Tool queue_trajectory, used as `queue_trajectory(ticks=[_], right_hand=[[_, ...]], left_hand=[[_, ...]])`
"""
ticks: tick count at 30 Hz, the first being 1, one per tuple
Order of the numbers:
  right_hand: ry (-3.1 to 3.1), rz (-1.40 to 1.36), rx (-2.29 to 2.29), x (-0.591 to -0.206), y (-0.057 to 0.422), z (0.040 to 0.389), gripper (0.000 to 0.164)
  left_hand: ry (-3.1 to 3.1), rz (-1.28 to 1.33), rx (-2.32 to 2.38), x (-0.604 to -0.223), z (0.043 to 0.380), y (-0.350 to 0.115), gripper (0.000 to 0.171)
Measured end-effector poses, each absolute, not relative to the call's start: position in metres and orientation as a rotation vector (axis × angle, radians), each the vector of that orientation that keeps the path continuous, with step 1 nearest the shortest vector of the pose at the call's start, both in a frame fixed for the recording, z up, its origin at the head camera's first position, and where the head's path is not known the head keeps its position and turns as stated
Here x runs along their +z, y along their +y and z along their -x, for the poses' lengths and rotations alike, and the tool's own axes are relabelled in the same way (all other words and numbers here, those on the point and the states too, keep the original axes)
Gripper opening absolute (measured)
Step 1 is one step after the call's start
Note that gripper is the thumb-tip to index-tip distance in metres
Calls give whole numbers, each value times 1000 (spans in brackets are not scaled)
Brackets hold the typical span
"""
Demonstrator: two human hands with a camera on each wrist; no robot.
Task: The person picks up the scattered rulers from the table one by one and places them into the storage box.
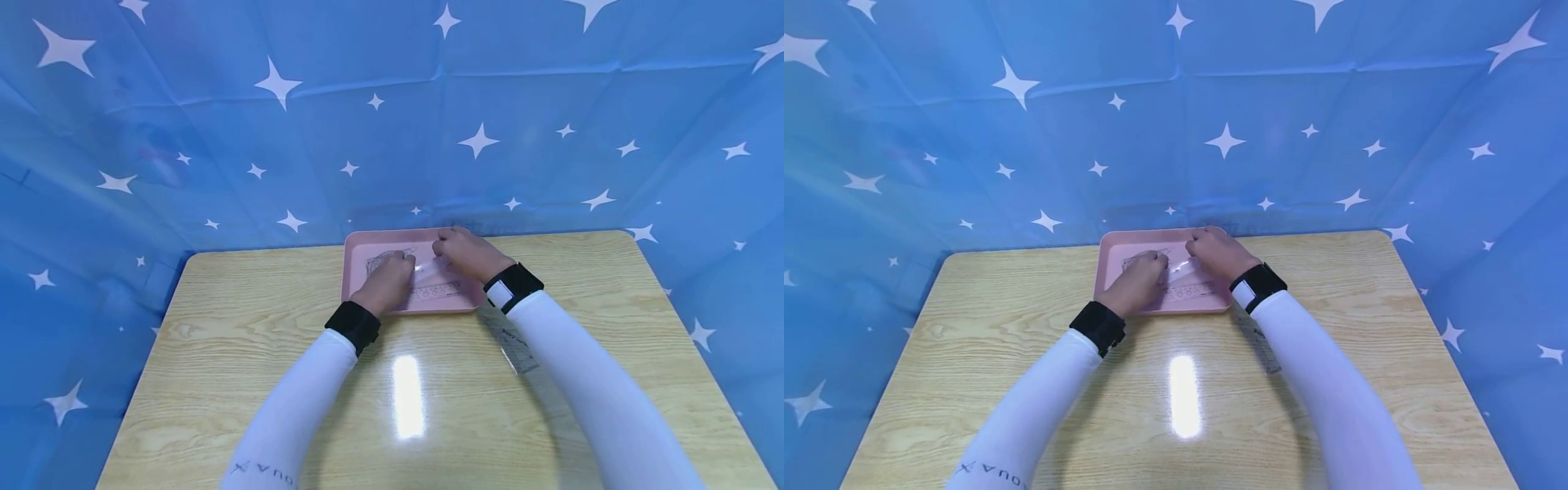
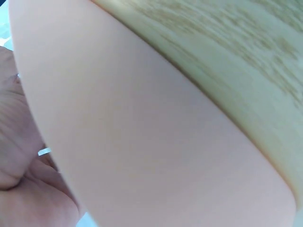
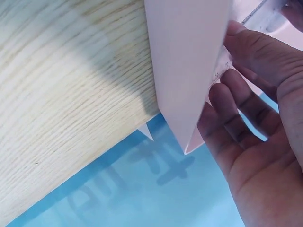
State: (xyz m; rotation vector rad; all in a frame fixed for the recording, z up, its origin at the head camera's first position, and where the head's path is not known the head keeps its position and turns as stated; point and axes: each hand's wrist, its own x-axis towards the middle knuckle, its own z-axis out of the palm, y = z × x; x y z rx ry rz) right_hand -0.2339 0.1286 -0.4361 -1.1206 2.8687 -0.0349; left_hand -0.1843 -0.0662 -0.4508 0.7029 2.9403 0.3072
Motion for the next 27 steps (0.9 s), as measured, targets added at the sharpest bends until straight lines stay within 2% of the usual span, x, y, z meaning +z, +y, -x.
queue_trajectory(ticks=[9,16,24,27], right_hand=[[2813,1046,75,-437,123,239,30],[2775,975,52,-439,121,244,28],[2711,800,-227,-442,122,249,15],[2645,600,-472,-442,122,250,16]], left_hand=[[2936,-702,301,-454,187,-66,28],[2948,-718,244,-459,190,-64,28],[2943,-723,255,-458,193,-67,25],[2943,-732,259,-460,194,-67,24]])
